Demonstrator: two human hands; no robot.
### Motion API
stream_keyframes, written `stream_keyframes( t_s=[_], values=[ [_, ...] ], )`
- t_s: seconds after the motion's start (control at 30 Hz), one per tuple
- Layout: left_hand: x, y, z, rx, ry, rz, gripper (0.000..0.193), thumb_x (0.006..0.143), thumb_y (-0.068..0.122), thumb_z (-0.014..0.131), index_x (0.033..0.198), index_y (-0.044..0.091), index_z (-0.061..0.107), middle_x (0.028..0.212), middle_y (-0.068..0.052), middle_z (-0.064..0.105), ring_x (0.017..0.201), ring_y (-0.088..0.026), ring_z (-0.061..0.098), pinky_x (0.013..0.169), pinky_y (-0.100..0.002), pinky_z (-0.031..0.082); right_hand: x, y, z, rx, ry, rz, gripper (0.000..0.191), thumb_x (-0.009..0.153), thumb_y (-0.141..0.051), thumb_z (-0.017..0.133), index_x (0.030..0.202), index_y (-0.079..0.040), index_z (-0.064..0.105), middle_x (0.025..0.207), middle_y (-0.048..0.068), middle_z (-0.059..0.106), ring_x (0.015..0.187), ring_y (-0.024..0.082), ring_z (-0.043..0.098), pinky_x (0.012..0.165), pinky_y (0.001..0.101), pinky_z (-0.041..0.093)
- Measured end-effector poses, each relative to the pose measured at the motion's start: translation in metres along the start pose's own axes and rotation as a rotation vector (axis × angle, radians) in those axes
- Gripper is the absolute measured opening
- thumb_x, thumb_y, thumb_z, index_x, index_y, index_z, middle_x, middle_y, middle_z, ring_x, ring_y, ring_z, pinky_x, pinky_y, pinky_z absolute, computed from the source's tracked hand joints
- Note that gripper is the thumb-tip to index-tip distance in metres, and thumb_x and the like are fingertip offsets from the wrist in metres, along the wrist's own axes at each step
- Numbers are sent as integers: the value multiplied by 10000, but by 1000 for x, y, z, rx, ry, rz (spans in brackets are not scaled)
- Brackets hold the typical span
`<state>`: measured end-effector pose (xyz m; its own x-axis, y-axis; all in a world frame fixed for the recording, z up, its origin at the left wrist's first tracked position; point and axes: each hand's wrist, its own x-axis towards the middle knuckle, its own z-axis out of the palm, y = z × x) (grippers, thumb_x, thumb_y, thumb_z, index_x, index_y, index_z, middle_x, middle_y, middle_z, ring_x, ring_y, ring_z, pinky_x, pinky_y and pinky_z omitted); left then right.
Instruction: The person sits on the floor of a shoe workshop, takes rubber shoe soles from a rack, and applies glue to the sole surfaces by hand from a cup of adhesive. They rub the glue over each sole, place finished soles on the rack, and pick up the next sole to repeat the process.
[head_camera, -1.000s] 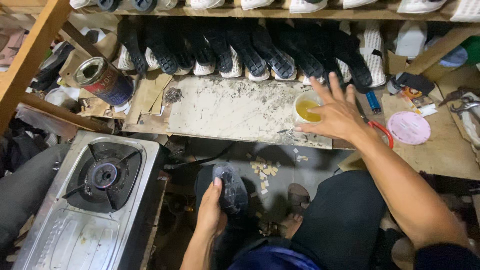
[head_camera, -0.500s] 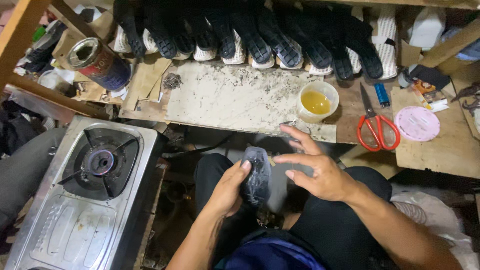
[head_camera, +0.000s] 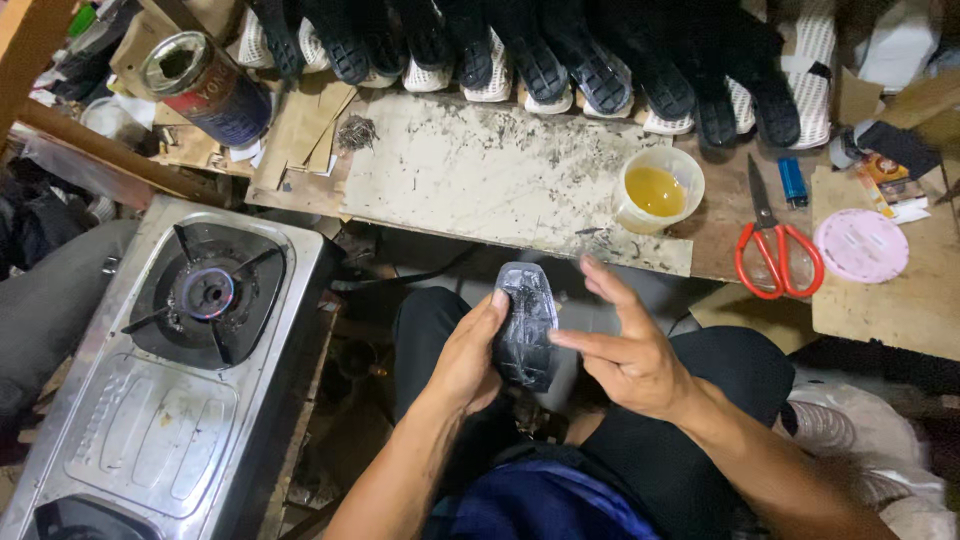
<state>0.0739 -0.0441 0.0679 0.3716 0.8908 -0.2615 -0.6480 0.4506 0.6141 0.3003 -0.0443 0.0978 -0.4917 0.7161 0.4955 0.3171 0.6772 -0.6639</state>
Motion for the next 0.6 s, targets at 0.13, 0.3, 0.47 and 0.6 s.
stream_keyframes(
  t_s=[0.13, 0.3, 0.47, 0.6],
  values=[
    [5, 8, -1, -134, 114, -28, 503, 1053, 414, 458, 1314, 4, 590, 1164, -114, 710, 1049, -234, 681, 958, -420, 545, -7, -3, 5, -113, -66, -112, 455, 727, 51, 694, 1118, -159, 790, 1550, 237, 414, 1459, 417, 412, 1184, 505, 373],
    [12, 13, 0, -284, 209, 42, 579, 1056, 516, 421, 1298, 20, 598, 1147, -122, 703, 1042, -265, 677, 965, -471, 535, -19, -7, 29, 140, 6, 45, 611, 796, -25, 810, 1356, -39, 567, 1475, 249, 433, 1202, 284, 642, 1004, 366, 558],
    [1, 1, -6, -223, 80, 105, 634, 912, 560, 419, 1277, 71, 589, 1182, -67, 721, 1077, -186, 709, 976, -403, 547, -21, -3, 46, 348, 194, 402, 672, 839, 77, 728, 1458, -27, 487, 1307, 152, 551, 934, 144, 719, 818, 278, 599],
    [-16, -3, -31, 465, -154, 46, 484, 950, 51, 664, 1427, 28, 587, 1090, 7, 612, 896, -85, 521, 826, -273, 448, -17, -2, 29, 553, 129, 493, 671, 861, 108, 691, 1480, -37, 475, 1298, 141, 515, 956, 152, 688, 825, 280, 586]
  ],
)
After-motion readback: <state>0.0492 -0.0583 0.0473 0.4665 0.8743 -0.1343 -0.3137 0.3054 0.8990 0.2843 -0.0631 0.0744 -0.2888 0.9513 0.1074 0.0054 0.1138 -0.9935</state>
